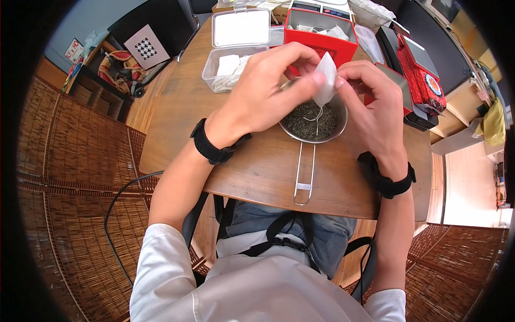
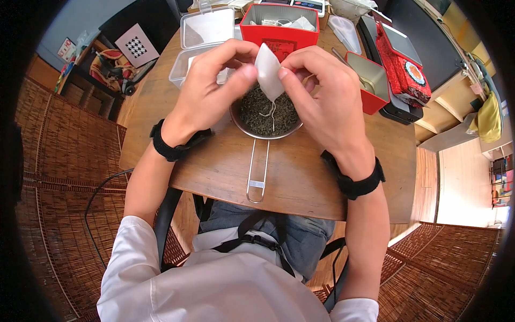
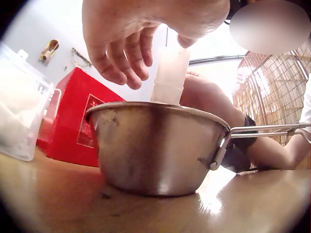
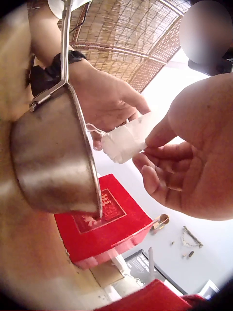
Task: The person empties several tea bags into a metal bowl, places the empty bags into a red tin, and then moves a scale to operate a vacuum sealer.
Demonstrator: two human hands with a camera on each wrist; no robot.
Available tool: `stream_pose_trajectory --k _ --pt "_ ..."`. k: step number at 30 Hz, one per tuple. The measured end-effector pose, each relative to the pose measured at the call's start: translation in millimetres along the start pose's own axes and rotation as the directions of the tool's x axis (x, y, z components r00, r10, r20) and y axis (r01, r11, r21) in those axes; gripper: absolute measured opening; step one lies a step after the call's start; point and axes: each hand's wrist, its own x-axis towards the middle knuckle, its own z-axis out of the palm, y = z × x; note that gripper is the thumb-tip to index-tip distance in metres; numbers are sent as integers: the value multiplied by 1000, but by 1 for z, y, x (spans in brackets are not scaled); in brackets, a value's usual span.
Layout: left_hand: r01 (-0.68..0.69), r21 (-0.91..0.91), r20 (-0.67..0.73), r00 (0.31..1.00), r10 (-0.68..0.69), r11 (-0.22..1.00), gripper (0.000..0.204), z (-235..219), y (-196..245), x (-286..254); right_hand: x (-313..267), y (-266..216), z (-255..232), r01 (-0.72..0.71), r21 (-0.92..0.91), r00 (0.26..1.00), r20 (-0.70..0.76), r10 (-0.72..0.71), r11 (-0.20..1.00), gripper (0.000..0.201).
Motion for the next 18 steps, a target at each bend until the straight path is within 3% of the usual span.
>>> stream_pose_trajectory --k 4,6,13,18 --pt "5 55 25 1000 -6 998 19 4 9 -1 0 0 2 12 15 1000 21 -13 1000 6" --pt "-13 191 144 989 -15 982 20 -4 2 -1 0 -1 3 23 8 1000 21 -23 1000 6" --pt "146 197 86 983 -165 969 14 -10 5 -1 0 -1 1 -7 -2 1000 12 7 1000 6" --pt "99 143 25 994 -104 985 13 -6 3 1 1 -1 -3 -52 -12 999 -15 52 999 7"
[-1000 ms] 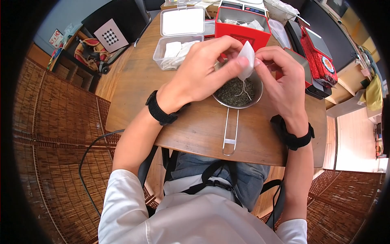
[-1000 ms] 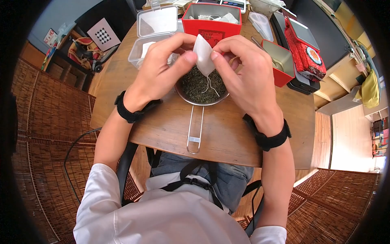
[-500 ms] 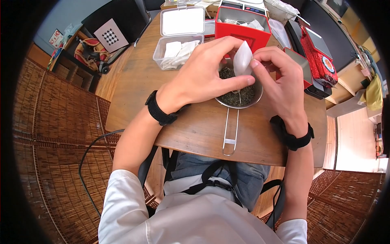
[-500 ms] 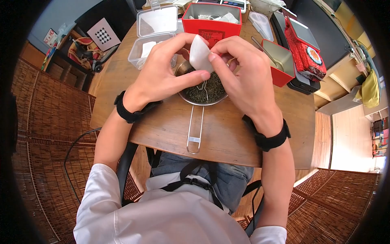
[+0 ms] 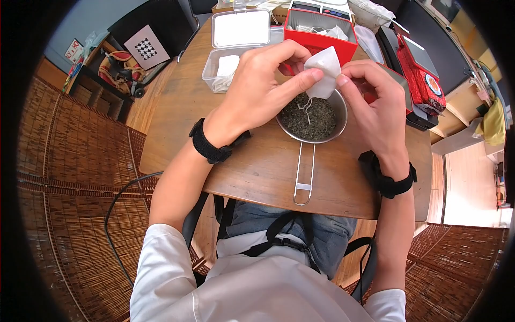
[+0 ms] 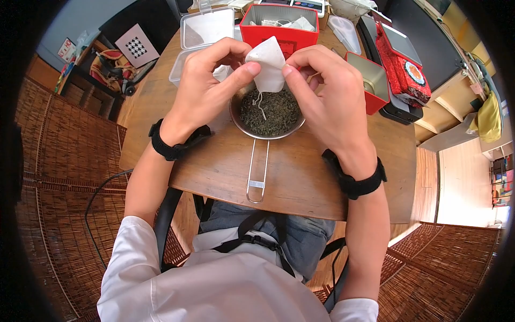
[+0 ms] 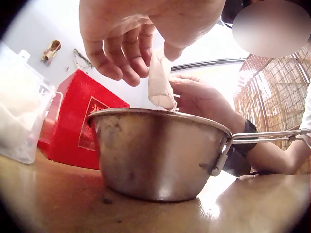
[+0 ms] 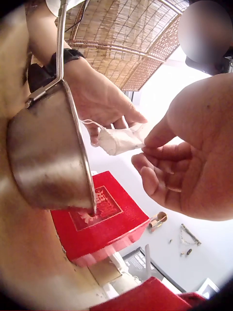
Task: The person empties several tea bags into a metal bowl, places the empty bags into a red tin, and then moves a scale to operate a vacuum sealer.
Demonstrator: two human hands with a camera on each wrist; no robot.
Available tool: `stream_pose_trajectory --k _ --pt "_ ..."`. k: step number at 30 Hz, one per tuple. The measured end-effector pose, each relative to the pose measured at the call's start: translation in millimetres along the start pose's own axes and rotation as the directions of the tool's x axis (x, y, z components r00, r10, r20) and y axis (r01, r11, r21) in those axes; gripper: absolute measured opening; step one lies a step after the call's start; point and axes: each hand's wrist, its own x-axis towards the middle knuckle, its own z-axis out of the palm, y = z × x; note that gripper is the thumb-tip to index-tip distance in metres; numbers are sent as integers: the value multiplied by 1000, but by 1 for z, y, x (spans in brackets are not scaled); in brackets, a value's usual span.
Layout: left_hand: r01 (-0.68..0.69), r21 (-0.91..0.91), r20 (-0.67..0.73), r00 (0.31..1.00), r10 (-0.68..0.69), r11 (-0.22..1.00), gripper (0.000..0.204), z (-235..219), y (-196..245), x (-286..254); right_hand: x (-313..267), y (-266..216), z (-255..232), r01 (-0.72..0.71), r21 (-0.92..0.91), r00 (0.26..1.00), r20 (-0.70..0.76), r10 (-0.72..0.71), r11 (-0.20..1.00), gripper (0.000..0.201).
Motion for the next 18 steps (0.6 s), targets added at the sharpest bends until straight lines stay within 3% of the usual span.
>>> stream_pose_trajectory --k 4,8,11,13,16,18 --pt "-78 75 46 996 75 994 12 -1 -6 0 0 0 -1 -21 -6 1000 7 21 1000 7" --pt "-30 67 22 999 28 997 12 -1 -4 0 -1 -7 -2 -113 19 994 6 113 993 8" --pt "-9 55 37 999 7 998 12 -1 -4 0 0 -4 -2 -103 -50 993 57 105 993 23" --pt "-60 12 64 996 59 998 12 -1 -5 -1 1 -2 6 23 97 999 30 -26 995 39" --pt "-43 16 103 994 41 999 12 -1 -5 -1 -1 3 1 -20 -9 998 59 21 1000 44" --pt "-58 34 103 993 55 998 12 -1 -7 0 0 5 2 24 -7 999 37 -23 1000 41"
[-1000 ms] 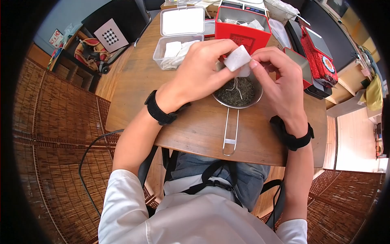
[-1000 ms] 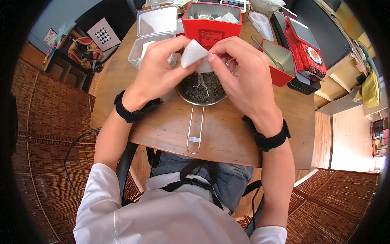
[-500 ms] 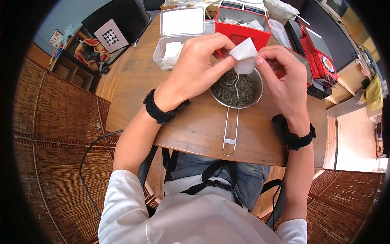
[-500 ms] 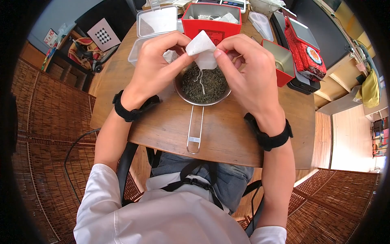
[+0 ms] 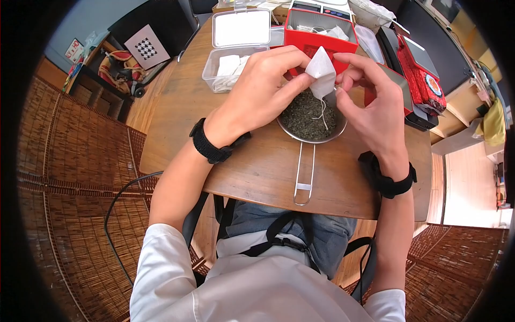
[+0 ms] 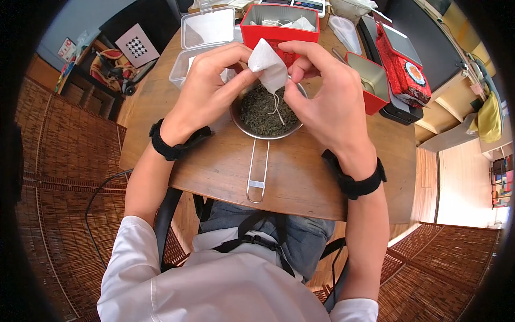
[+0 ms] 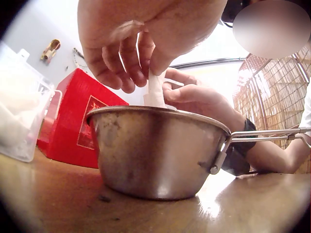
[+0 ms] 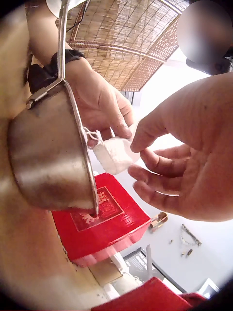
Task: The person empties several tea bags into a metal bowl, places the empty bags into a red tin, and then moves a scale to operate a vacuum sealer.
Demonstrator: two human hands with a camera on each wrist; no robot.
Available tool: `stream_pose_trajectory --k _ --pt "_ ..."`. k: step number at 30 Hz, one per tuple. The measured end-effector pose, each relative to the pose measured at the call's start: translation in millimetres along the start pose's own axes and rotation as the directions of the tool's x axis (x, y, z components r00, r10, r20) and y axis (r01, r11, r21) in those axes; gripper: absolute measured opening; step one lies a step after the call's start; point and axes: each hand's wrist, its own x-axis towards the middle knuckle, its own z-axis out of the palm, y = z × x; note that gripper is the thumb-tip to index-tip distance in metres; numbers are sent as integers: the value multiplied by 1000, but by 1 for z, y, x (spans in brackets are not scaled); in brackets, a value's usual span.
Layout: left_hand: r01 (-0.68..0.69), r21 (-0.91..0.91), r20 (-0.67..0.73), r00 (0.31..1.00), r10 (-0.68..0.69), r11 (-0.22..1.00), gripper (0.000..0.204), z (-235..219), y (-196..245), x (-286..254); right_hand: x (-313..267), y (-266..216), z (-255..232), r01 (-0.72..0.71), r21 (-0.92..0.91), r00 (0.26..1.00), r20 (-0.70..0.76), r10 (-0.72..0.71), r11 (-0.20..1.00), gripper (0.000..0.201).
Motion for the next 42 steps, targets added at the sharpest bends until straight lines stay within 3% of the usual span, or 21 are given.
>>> stream_pose_trajectory --k 5,7,11,14,17,18,20,22,24,26,28,29,34,36,37,40,41,42 --pt "-18 11 6 1000 18 1000 11 0 2 0 1 0 2 85 -10 992 -88 -85 996 31" --pt "5 10 15 1000 -6 1000 11 1 1 0 -1 -9 -4 -128 -158 991 12 132 979 19" --pt "-5 22 18 1000 5 1000 12 0 0 0 -1 -6 -2 -62 -156 998 18 66 986 11" --pt "48 42 7 999 -49 998 12 -8 -2 1 -1 -8 -1 -45 -90 998 -54 40 995 8" --pt "177 50 -116 978 -171 983 12 -27 -1 6 0 -9 0 -40 -83 996 -89 32 996 7" --pt "174 64 -111 980 -166 983 12 -33 -7 7 -1 -7 0 -38 -92 997 -64 32 995 7" --pt "80 33 -323 944 -66 996 16 -44 -20 12 -2 -7 1 -37 -104 998 -50 32 994 7" --pt "102 128 -360 932 -49 987 15 -54 -25 11 -2 -7 0 -32 -52 999 -39 30 998 6" --pt "114 388 -361 932 37 914 14 -64 -26 11 -2 -7 -1 -20 -59 999 -42 18 998 5" --pt "99 424 -325 944 49 900 17 -70 -37 7 -1 -7 -2 -7 -66 999 -43 4 998 5" --pt "50 539 -104 995 8 841 22 -72 -45 4 -1 -8 -2 -20 -57 999 -38 18 998 4" --pt "104 519 -48 995 -93 848 24 -70 -44 0 -1 -9 -3 -18 -58 999 -42 15 998 4" --pt "144 468 -8 987 -158 872 25 -66 -48 -2 -1 -11 -6 -37 -54 999 -30 35 998 4" --pt "198 343 210 936 -281 918 27 -65 -47 -7 -1 -11 -6 -44 -50 999 -30 43 998 5" --pt "281 423 292 858 -423 861 36 -62 -42 -5 -1 -10 -7 -51 -45 998 -24 50 998 5" --pt "321 491 245 841 -482 810 40 -52 -22 2 0 -11 -10 -59 -23 998 -37 58 998 5" --pt "250 466 177 913 -367 849 36 -51 -21 1 0 -11 -11 -53 -22 997 -53 52 998 5" --pt "232 476 182 918 -353 848 36 -51 -15 4 0 -12 -13 -58 -13 997 -61 57 998 5"
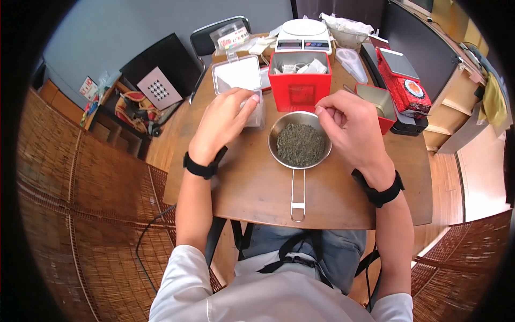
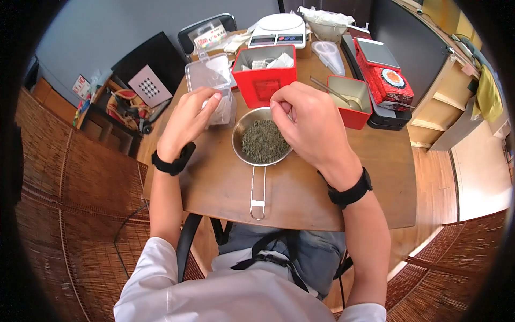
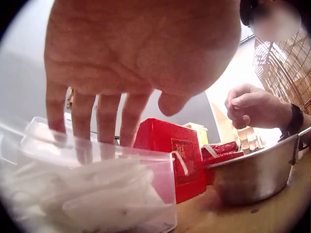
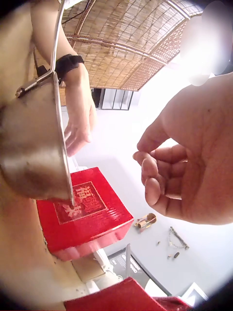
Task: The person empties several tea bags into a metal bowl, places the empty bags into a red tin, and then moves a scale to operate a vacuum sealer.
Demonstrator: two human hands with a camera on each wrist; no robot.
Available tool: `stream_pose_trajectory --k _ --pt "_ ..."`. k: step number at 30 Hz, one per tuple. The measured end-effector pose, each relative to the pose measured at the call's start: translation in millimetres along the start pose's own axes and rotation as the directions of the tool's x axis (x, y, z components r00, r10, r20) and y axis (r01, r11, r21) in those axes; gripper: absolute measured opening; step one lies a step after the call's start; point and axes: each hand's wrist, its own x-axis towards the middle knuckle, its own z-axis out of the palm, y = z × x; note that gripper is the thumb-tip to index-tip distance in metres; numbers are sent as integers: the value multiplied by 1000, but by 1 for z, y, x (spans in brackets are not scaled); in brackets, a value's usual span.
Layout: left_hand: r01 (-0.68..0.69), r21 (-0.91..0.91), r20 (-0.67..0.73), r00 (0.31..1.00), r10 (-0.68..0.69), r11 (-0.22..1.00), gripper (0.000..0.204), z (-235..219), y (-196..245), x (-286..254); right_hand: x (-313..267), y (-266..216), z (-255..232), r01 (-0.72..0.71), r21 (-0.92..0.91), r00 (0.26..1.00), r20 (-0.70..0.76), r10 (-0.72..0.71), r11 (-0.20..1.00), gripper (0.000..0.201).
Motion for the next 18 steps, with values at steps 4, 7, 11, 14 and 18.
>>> stream_pose_trajectory --k 4,7,11,14,18 --pt "-129 -51 -309 945 107 990 22 -10 23 15 1 5 -3 10 8 1000 -28 -10 1000 5" --pt "-260 18 -204 944 258 965 22 -25 33 37 0 2 -4 7 -12 1000 -25 -8 1000 5" --pt "-240 -38 67 968 242 970 28 -30 51 85 0 2 -2 20 -22 1000 -16 -20 1000 5" --pt "-231 -64 286 928 240 971 31 -12 48 128 -1 2 -1 14 -32 1000 -12 -15 999 5" --pt "-134 23 399 910 114 991 32 7 42 162 0 8 0 -7 -49 1000 7 8 999 7"
